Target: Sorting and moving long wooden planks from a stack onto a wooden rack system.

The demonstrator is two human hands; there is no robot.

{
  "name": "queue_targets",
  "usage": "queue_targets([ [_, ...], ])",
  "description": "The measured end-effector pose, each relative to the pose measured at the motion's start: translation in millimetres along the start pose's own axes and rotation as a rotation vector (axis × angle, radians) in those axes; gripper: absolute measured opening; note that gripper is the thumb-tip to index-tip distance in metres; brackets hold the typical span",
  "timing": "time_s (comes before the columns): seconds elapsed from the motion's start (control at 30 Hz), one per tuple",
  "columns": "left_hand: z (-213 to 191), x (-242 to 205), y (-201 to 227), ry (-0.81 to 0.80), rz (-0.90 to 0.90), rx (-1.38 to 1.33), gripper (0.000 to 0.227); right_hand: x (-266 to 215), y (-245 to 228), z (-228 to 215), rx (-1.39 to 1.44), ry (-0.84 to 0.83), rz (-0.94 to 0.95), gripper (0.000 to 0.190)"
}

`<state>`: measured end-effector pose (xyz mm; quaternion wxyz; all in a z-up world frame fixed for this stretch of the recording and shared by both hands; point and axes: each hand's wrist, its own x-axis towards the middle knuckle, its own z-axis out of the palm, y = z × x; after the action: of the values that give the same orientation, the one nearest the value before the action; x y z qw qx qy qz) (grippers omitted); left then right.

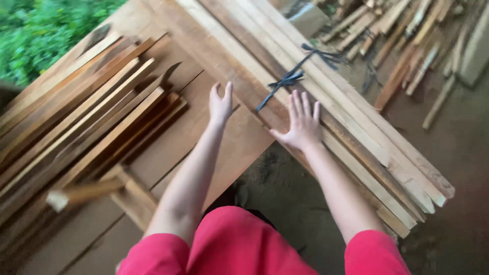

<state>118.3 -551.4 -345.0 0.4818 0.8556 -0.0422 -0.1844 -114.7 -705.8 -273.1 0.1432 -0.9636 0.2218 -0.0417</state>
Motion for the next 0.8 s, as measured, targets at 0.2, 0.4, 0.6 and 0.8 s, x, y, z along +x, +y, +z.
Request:
queue_targets([
  [0.2,-174.4,-38.2,35.2,0.213,0.432,0.121,0.036,-7.1,-16.2,-21.8,-0.051,-0.028,-0.017,0.120],
  [0.4,-323.6,-90.2,23.7,0.423,0.473,0.110,0.020,-6.8,-32.3,1.1,-0.158,-0.060,0.142,0.106],
  [0.6,-453.3,-142.6,-29.8,0.568,0.510,0.134,0.016,16.0,-157.2,-0.4,0.043,0.050,-0.066,0.086],
  [0.8,-591.3,-198.4,-104.9,0.730,0.450,0.229,0.012,12.4,-370.7,-17.9,0.299,0.055,-0.374,0.072],
])
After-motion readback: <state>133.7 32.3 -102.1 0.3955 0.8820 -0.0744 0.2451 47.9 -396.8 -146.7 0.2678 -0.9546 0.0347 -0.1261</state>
